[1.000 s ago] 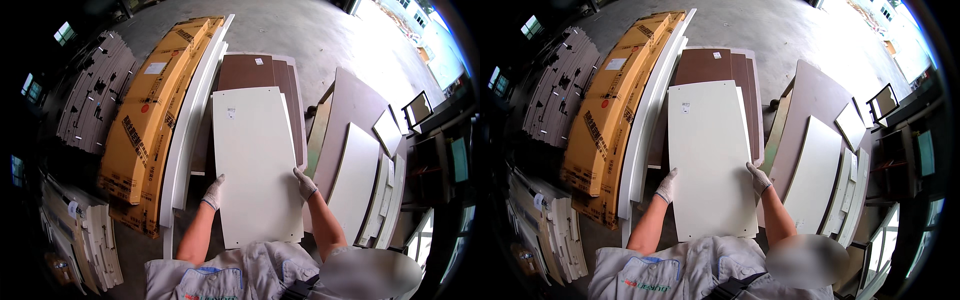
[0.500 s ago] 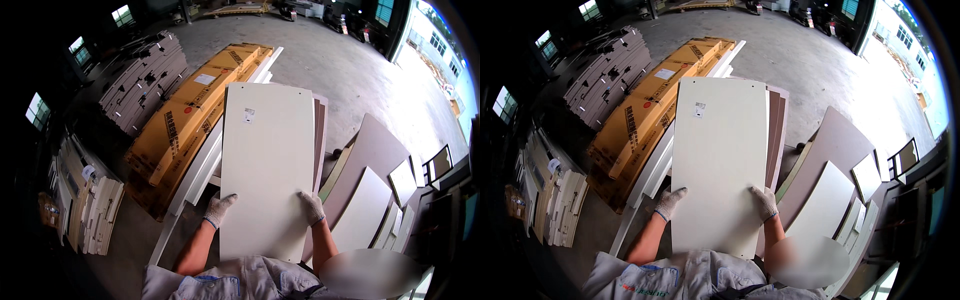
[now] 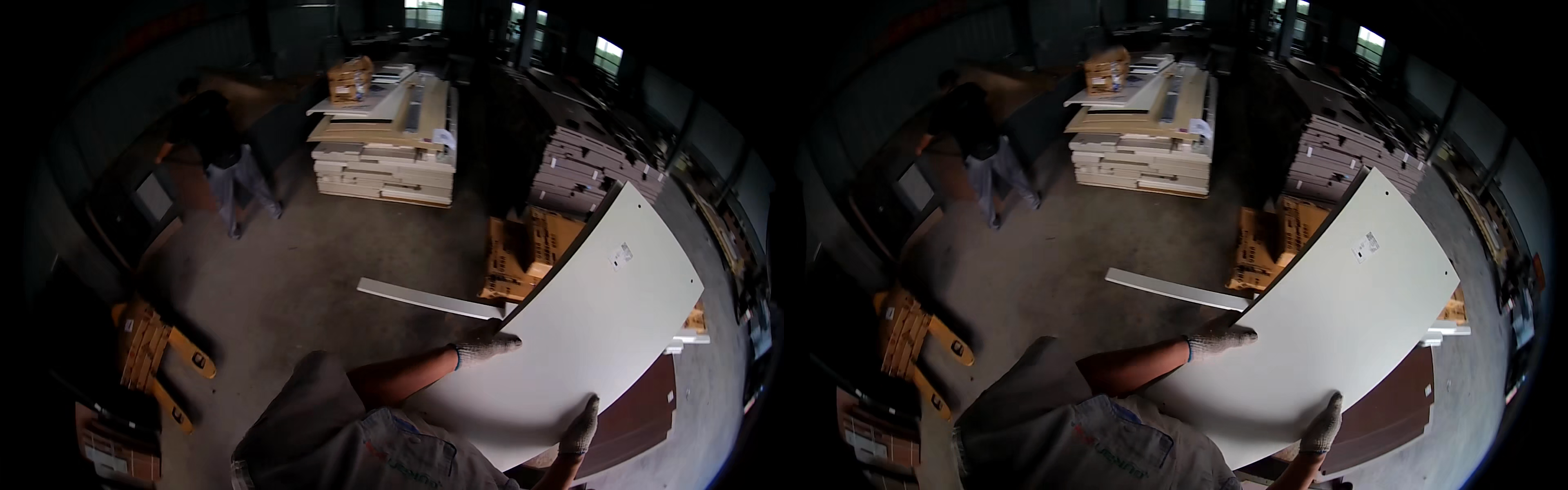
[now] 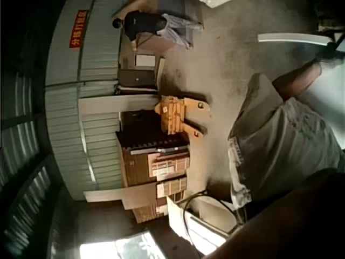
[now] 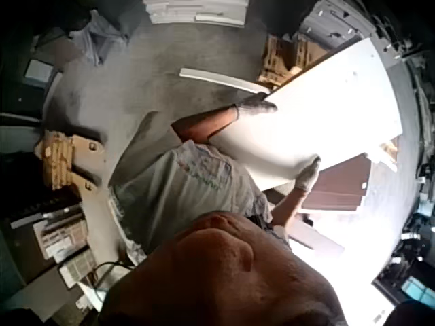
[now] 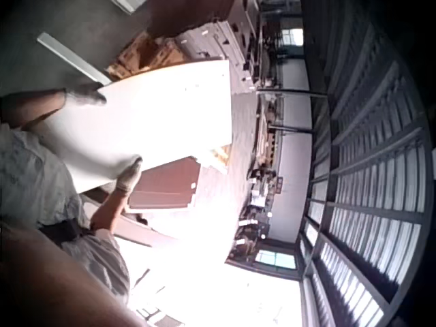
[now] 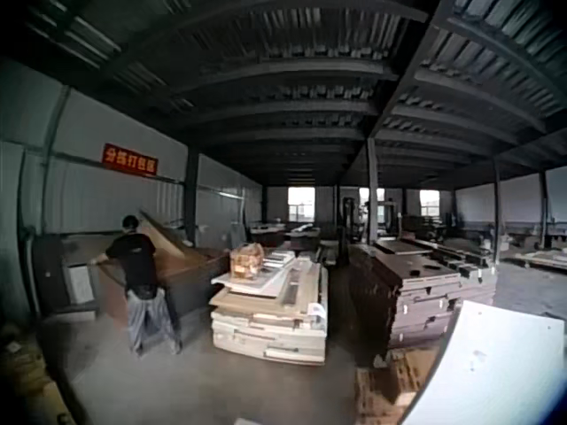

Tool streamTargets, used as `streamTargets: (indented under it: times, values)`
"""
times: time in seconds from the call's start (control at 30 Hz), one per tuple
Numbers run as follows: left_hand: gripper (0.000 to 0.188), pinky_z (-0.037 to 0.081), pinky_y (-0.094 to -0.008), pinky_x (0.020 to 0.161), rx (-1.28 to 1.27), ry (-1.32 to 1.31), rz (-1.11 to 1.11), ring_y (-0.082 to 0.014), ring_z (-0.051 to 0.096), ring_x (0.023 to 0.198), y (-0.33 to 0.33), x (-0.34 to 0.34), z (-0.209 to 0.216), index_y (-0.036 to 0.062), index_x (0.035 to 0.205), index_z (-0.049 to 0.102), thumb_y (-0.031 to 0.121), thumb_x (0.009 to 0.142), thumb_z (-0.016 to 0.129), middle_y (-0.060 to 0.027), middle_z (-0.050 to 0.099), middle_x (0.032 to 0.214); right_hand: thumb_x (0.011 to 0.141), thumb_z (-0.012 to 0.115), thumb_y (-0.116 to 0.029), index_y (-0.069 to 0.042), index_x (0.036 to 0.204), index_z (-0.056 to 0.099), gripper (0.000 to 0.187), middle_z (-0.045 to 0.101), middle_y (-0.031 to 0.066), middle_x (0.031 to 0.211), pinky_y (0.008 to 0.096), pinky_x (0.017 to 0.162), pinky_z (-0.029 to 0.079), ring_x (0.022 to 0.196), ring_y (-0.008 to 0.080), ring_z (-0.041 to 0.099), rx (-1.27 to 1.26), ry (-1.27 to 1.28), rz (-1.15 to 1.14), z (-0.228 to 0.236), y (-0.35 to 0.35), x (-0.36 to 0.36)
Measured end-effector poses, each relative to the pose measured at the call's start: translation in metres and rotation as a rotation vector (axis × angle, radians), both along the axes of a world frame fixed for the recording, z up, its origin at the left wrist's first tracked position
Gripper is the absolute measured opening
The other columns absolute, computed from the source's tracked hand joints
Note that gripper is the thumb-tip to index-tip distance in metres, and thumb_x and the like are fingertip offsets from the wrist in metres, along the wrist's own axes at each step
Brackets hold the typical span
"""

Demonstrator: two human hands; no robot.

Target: The person places several white furniture panels into a large cardboard box on a workspace, with help from another person who uses a scanner on the panels. Both people then fold the box flaps over the panels and use a tape dispenser to seal the package.

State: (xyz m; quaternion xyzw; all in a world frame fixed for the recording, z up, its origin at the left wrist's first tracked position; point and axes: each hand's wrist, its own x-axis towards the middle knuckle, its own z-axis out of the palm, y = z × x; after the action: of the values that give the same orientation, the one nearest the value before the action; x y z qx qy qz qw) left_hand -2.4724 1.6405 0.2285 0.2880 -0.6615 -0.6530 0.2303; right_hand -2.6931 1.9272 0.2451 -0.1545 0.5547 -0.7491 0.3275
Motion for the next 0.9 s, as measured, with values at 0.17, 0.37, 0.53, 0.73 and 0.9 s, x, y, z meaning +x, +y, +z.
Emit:
streamTargets:
  times: [0.17, 0.37, 0.53, 0.73, 0.9]
  values:
    - [0.081, 0.052, -0.0389, 0.105, 0.08, 0.029, 0.204, -0.0247, 0.068, 0.125, -0.039, 0.197, 0.029, -0.0088, 0.135, 0.054, 0.057, 0.094, 0.078, -0.0162, 0.075, 0.129, 0.111, 0.057, -0.047, 0.003, 0.156, 0.048, 0.068, 0.056, 0.0141, 0.153, 0.0415, 0.124, 0.034, 0.143, 0.027, 0.049, -0.166, 0.013, 0.387, -0.015, -0.127, 0.092]
    - [0.083, 0.051, -0.039, 0.107, -0.015, -0.085, 0.552, -0.0287, 0.068, 0.124, -0.085, 0.37, 0.019, -0.0076, 0.142, 0.05, 0.055, 0.094, 0.078, -0.018, 0.072, 0.13, 0.105, 0.071, -0.035, 0.008, 0.151, 0.051, 0.065, 0.059, 0.012, 0.149, 0.0406, 0.124, 0.035, 0.137, 0.0235, 0.053, -0.175, 0.051, 0.486, -0.005, -0.282, 0.222]
    - [0.088, 0.051, -0.0416, 0.11, 0.151, 0.109, 0.799, -0.0289, 0.062, 0.129, -0.09, 0.473, 0.071, -0.0044, 0.155, 0.041, 0.05, 0.096, 0.078, -0.0211, 0.063, 0.143, 0.102, 0.074, -0.044, -0.003, 0.114, 0.072, 0.042, 0.066, 0.0014, 0.096, 0.0328, 0.085, 0.049, 0.088, 0.0135, 0.059, 0.104, 0.092, 0.67, -0.004, -0.403, 0.312]
    - [0.072, 0.055, -0.0371, 0.096, 0.1, -0.044, 1.164, -0.0228, 0.068, 0.111, -0.158, 0.58, 0.075, -0.0065, 0.143, 0.054, 0.043, 0.096, 0.079, -0.0165, 0.071, 0.126, 0.106, 0.065, -0.037, 0.0, 0.127, 0.069, 0.042, 0.071, 0.0085, 0.111, 0.0342, 0.093, 0.052, 0.102, 0.0177, 0.065, 0.155, 0.263, 0.947, 0.028, -0.542, 0.459]
    - [0.06, 0.053, -0.0364, 0.098, 0.108, 0.171, 1.355, -0.0207, 0.064, 0.112, -0.21, 0.664, 0.063, -0.0043, 0.144, 0.052, 0.031, 0.101, 0.075, -0.0106, 0.068, 0.126, 0.106, 0.064, -0.029, -0.001, 0.131, 0.067, 0.038, 0.073, 0.0071, 0.11, 0.0357, 0.092, 0.055, 0.104, 0.0182, 0.068, -0.299, 0.625, 1.113, -0.046, -0.698, 0.56]
